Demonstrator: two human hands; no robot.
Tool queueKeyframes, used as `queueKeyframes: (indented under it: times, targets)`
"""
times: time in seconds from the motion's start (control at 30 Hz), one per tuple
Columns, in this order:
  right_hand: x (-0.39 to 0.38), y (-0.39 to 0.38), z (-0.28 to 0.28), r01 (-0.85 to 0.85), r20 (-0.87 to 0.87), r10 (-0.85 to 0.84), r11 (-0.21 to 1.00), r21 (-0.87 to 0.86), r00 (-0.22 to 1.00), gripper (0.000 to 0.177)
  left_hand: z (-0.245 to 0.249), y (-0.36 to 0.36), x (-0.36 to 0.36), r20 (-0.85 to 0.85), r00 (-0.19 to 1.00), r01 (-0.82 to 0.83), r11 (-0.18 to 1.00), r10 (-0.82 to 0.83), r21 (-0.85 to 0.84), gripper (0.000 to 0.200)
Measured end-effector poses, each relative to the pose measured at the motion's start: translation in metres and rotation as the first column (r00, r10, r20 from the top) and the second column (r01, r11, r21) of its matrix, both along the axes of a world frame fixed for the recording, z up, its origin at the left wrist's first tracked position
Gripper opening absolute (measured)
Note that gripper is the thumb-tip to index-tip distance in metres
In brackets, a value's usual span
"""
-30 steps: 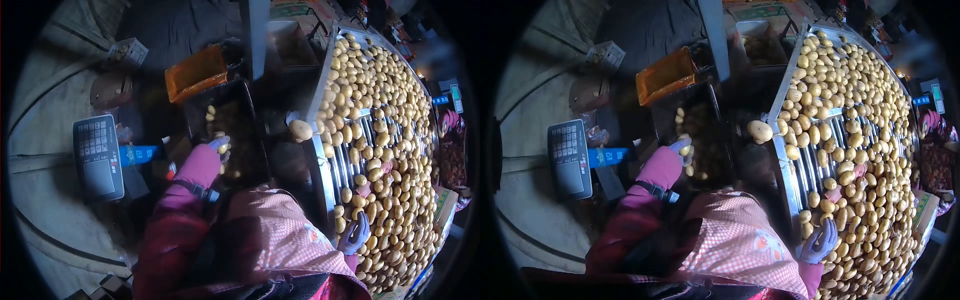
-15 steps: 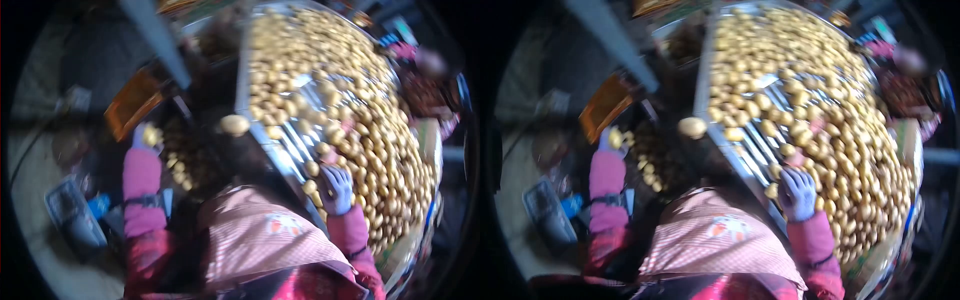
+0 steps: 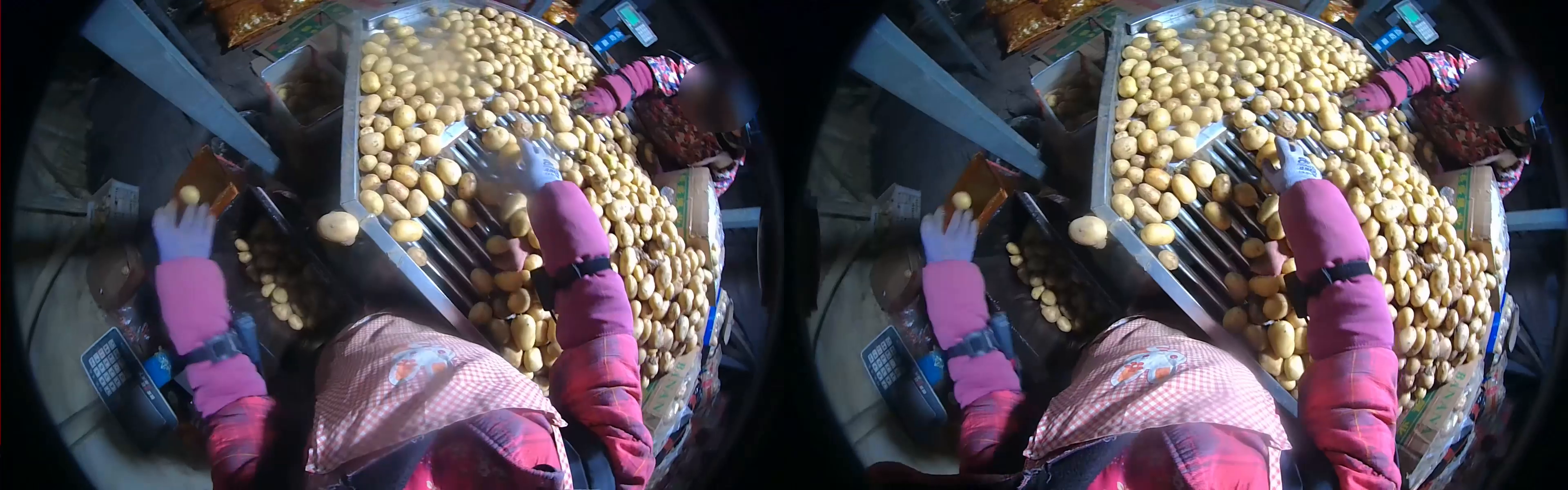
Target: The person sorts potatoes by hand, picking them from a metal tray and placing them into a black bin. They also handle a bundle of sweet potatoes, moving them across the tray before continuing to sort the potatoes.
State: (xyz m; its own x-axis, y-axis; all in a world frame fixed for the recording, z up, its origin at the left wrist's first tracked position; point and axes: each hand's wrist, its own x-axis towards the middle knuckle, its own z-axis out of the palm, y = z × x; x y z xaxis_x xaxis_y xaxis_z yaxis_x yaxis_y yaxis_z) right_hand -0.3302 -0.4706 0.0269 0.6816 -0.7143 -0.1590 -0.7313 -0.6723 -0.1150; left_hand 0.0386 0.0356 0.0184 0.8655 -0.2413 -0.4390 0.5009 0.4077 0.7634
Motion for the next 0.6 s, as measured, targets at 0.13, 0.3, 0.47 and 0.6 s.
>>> queueKeyframes:
  times: [0.13,0.3,0.47,0.6]
  targets:
    - [0.045,0.005,-0.03,0.252,-0.132,-0.248,0.968,0.013,0.96,0.072,0.027,-0.128,-0.115,0.03,0.779,0.546,0.654,-0.626,-0.524,0.014]
    - [0.04,-0.001,-0.015,0.225,-0.086,-0.216,0.968,0.114,0.973,0.073,-0.002,-0.238,-0.221,-0.337,0.504,0.674,0.606,-0.795,-0.422,0.041]
    - [0.029,0.001,0.022,-0.269,0.449,-0.131,0.644,0.717,0.884,0.059,0.008,-0.287,-0.235,-0.415,0.523,0.556,0.667,-0.745,-0.496,0.05]
    - [0.044,-0.035,-0.03,-0.191,0.093,0.182,0.977,0.097,0.979,0.049,-0.023,-0.276,-0.225,-0.304,0.566,0.524,0.619,-0.766,-0.585,0.043]
